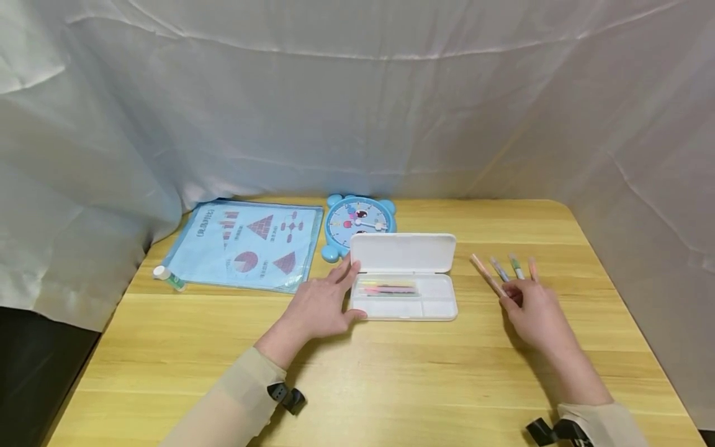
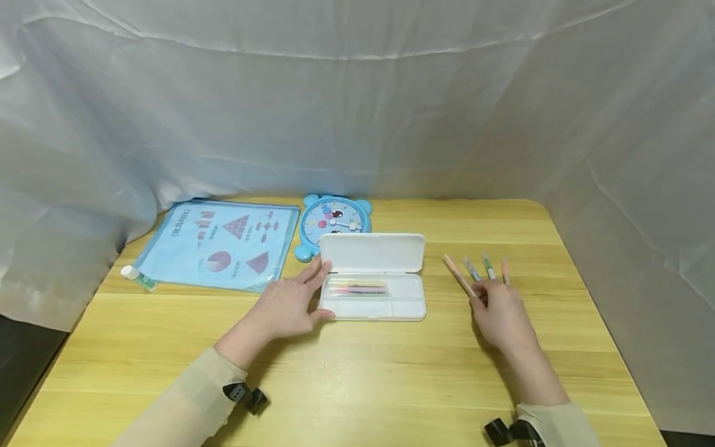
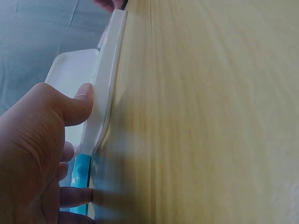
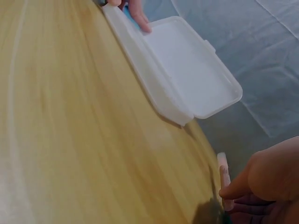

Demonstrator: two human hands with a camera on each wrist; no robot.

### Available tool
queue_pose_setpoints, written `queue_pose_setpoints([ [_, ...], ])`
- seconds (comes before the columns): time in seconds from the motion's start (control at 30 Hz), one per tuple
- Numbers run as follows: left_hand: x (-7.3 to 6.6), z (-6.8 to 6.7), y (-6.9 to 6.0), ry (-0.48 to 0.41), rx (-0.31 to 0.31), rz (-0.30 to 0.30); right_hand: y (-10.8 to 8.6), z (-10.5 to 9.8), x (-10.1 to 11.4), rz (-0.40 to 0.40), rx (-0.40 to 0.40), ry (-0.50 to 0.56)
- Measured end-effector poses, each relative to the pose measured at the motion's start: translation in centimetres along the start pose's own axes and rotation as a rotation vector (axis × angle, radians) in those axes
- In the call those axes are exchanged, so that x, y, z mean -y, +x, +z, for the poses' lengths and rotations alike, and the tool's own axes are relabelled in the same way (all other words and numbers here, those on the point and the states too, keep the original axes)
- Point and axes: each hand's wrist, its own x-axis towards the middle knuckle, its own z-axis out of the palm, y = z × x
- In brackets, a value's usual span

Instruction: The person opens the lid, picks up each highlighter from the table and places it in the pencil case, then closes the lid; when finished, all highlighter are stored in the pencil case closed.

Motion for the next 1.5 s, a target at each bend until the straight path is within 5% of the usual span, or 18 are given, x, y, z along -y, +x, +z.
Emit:
queue_pose_setpoints([
  [0.5, -0.1, -0.1, 0.0, 0.000, -0.003, 0.002, 1.6, -2.6, 2.9, -0.153, -0.258, 0.127],
  [0.73, -0.1, 0.0, 0.0, -0.003, -0.002, 0.001, 2.2, -3.2, 4.8, -0.194, -0.337, 0.119],
  [0.93, 0.0, 0.0, 0.0, -0.003, 0.000, -0.004, 3.0, -2.9, 6.4, -0.304, -0.395, 0.143],
  [1.23, -0.1, -0.1, 0.0, -0.007, 0.001, -0.006, 3.9, -1.3, 8.7, -0.408, -0.354, 0.142],
  [1.5, -0.1, -0.1, 0.0, -0.001, 0.001, -0.001, 4.5, 0.7, 9.9, -0.465, -0.241, 0.145],
])
